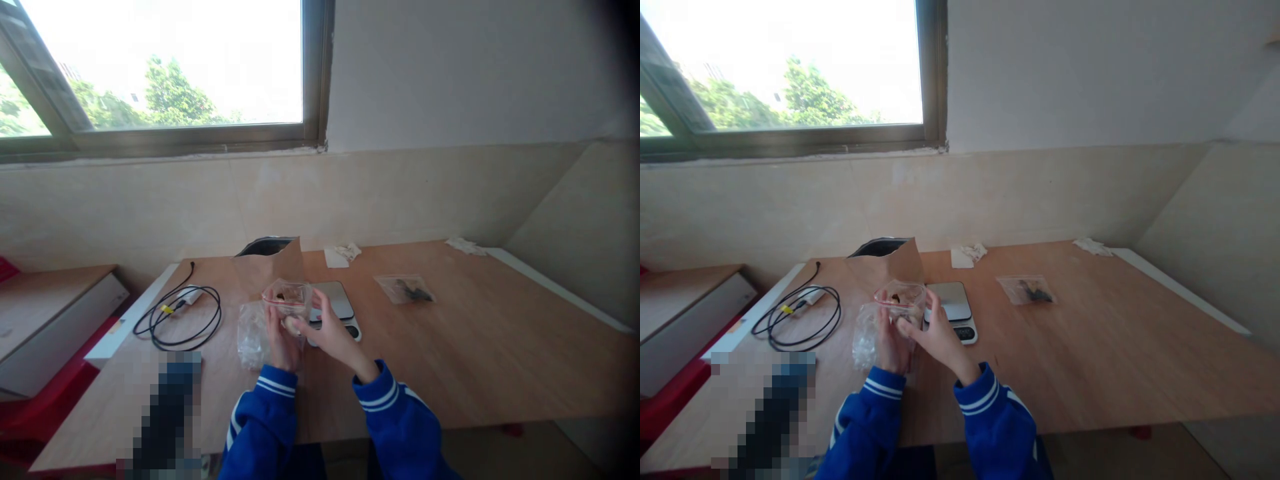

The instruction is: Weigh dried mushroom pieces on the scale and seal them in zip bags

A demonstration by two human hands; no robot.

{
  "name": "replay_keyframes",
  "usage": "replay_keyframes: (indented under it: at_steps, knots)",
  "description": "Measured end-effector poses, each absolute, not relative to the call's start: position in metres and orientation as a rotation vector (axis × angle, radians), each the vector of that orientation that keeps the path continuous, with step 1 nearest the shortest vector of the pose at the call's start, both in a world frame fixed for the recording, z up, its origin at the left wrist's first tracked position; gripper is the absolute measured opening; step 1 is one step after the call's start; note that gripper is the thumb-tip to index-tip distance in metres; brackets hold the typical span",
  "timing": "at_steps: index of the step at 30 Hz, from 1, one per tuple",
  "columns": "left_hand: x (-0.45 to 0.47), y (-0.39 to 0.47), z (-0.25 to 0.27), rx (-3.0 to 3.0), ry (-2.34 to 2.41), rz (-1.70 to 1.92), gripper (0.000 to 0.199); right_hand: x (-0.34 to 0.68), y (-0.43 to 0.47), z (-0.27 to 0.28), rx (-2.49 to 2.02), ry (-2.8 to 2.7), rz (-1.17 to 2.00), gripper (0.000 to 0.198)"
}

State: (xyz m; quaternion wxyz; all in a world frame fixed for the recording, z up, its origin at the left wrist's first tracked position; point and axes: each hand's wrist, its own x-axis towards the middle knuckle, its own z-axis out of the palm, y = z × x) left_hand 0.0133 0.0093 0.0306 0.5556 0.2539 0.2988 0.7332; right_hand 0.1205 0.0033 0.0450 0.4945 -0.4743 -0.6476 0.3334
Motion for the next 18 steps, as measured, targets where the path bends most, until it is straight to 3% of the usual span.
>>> replay_keyframes:
  at_steps: [4, 10, 13, 18]
  knots:
    - [0.022, -0.005, 0.032, 0.564, 0.655, 1.675, 0.052, 0.125, 0.004, 0.037, -1.027, -1.322, 0.964, 0.058]
    - [0.002, -0.001, 0.026, 0.800, 0.947, 1.767, 0.043, 0.150, -0.006, 0.042, -0.993, -1.238, 1.076, 0.038]
    - [-0.009, 0.003, 0.030, 1.014, 0.897, 1.614, 0.036, 0.159, -0.013, 0.040, -0.950, -1.250, 1.112, 0.031]
    - [0.003, -0.004, 0.034, 1.053, 0.914, 1.525, 0.029, 0.163, -0.019, 0.026, -0.889, -1.152, 1.164, 0.041]
